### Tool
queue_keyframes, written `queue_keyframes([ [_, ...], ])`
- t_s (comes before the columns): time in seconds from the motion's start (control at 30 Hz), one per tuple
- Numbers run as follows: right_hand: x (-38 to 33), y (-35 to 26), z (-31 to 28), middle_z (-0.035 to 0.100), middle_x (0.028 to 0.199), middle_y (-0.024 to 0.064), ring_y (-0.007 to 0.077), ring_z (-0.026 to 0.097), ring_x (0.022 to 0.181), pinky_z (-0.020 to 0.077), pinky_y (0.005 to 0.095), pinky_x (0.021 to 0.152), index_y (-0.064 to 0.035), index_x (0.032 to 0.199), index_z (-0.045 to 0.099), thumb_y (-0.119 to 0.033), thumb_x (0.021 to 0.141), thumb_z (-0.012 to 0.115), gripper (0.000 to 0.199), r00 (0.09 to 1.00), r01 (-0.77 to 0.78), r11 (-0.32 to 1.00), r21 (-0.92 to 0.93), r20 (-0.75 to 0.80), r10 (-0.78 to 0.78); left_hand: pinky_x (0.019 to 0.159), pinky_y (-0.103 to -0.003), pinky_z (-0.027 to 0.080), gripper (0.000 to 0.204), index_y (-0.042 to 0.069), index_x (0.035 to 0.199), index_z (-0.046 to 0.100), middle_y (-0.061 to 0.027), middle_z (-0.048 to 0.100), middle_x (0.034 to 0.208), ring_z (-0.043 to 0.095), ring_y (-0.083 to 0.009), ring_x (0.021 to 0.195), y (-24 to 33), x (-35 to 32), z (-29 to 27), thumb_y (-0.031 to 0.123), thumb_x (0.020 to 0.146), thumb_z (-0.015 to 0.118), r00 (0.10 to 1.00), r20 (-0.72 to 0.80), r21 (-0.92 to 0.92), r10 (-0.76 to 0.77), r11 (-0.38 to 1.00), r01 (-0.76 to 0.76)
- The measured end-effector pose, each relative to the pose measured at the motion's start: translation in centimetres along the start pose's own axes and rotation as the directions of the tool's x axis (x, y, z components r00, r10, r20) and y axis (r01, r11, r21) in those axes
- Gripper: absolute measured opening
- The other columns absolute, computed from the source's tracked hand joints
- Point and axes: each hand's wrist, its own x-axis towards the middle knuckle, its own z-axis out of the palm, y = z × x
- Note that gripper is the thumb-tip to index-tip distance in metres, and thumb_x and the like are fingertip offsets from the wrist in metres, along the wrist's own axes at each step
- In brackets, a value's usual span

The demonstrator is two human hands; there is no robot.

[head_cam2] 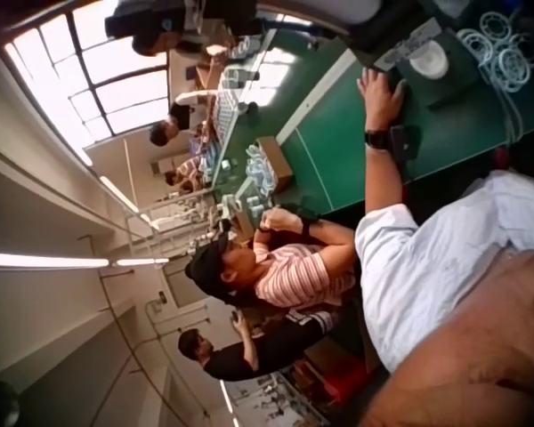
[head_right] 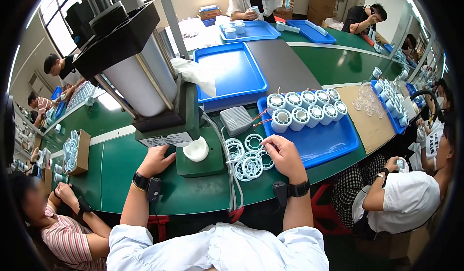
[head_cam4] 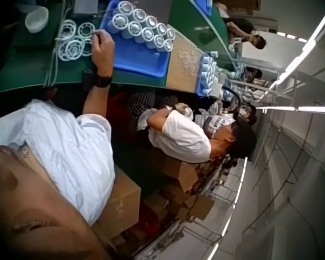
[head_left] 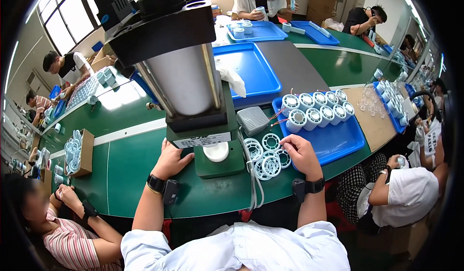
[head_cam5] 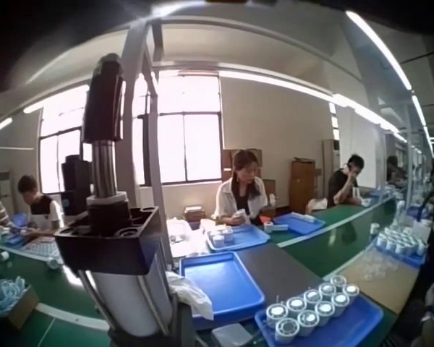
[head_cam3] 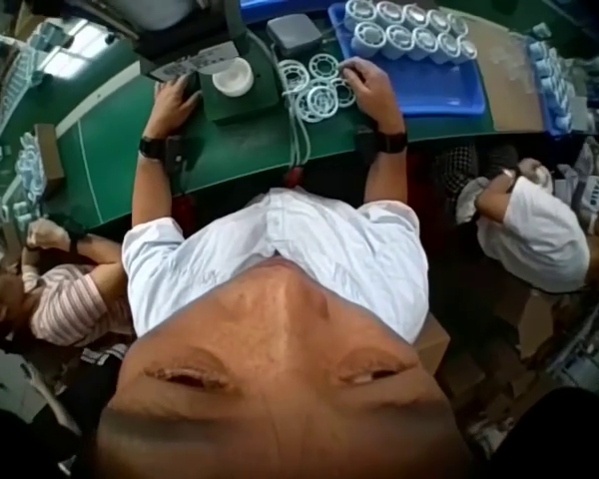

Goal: The person picks up a motor, places it into a press machine, and removes it to place on a blue tray. This process is repeated until the tray is full and moved to the side.

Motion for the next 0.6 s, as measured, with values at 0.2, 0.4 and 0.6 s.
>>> queue_keyframes([
  [0.2,0.1,0.32,-0.24,0.062,0.082,0.0056,0.0112,0.055,0.069,0.0441,0.0248,0.063,0.0009,0.096,0.065,-0.004,0.091,0.056,0.012,0.998,0.062,0.998,-0.022,-0.011,-0.063,0.087,-0.045,0.047,0.038,0.0,0.111,0.061,-0.0226,0.065,0.105,0.06,-0.0408,0.1,0.6,0.18,-0.46,0.029,0.087,0.065,0.999,0.04,0.029,-0.021,0.999,0.02],
  [0.4,0.03,-0.07,-0.26,0.063,0.084,0.0055,0.011,0.058,0.074,0.0464,0.0243,0.066,0.0014,0.096,0.065,-0.003,0.091,0.055,0.012,1.0,0.021,0.999,-0.025,0.0,-0.021,0.088,-0.045,0.044,0.038,0.0,0.109,0.061,-0.0222,0.066,0.1,0.06,-0.0403,0.099,0.55,0.14,-0.4,0.03,0.087,0.064,0.996,0.066,0.049,-0.058,0.997,0.055],
  [0.6,0.04,0.54,0.26,0.059,0.08,0.0075,0.0148,0.052,0.065,0.0418,0.0279,0.059,0.0003,0.095,0.064,-0.006,0.091,0.057,0.011,0.994,0.1,0.995,-0.009,-0.037,-0.1,0.087,-0.046,0.042,0.038,-0.001,0.108,0.061,-0.0221,0.065,0.098,0.059,-0.0401,0.099,0.33,-0.02,-0.3,0.031,0.087,0.064,1.0,0.025,0.017,-0.013,1.0,0.013],
])
